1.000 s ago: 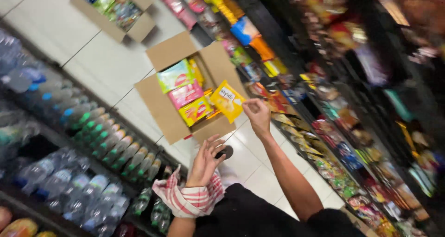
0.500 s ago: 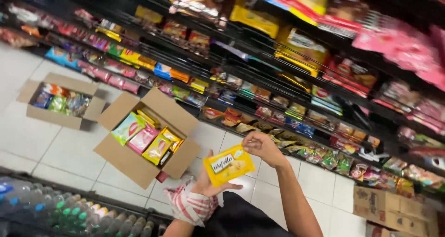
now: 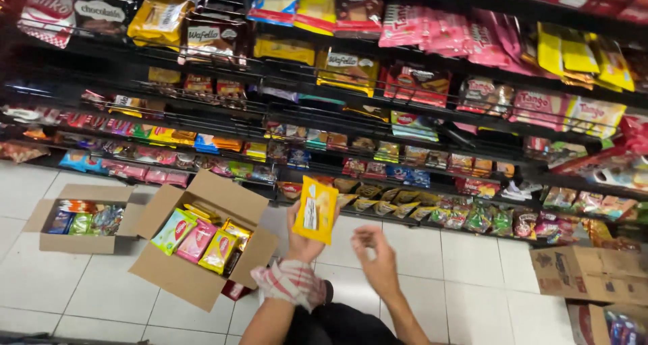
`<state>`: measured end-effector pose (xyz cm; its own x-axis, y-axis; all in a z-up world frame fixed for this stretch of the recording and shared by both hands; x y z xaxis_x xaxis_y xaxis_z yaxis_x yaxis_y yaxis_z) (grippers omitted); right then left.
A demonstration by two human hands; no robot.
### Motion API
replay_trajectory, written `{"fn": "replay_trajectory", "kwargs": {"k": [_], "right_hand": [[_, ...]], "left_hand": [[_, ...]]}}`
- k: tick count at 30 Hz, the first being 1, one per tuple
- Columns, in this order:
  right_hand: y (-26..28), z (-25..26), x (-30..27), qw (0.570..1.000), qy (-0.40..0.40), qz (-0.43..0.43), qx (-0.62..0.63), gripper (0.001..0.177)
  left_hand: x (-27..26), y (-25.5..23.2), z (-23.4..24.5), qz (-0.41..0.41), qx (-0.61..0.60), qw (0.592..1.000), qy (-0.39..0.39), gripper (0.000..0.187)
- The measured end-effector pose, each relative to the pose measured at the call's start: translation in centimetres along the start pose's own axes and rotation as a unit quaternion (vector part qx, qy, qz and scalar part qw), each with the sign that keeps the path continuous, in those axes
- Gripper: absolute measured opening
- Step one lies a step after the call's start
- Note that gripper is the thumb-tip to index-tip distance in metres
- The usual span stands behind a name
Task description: Cleaning, scanning, and stocking snack packages onto grocery store shelves.
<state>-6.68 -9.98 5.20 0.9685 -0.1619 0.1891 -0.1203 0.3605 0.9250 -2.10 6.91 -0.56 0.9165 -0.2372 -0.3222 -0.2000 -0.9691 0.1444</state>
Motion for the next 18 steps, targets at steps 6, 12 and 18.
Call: {"fn": "replay_trajectory", "kwargs": {"k": [6, 12, 18], "right_hand": [[11.1, -4.3, -3.5, 0.962, 0.172, 0.213, -0.006, 0.036], [11.3, -10.8, -4.1, 0.808, 0.400, 0.332, -0.278, 0.069], [4.1, -10.5, -5.3, 0.788, 0.544, 0.220, -0.188, 0.049]], "left_hand": [[6.2, 3.2, 4.3, -0.051, 0.093, 0.994, 0.031, 0.055], [6.5, 7.3, 5.7, -0.004, 0.097, 0.995, 0.031, 0.055], [5.4, 6.1, 6.1, -0.009, 0.099, 0.995, -0.018, 0.065]]}}
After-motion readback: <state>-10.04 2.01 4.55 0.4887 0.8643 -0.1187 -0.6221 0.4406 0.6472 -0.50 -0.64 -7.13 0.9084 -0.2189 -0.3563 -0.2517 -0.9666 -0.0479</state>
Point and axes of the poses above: each hand's wrist, its own x-axis towards the middle knuckle, its own z-axis out of the back of the hand, y = z × x, the point moved 4 cm from there along x, towards the middle knuckle, and after that the axes turned 12 degrees about -y, right-handed, at the moved point
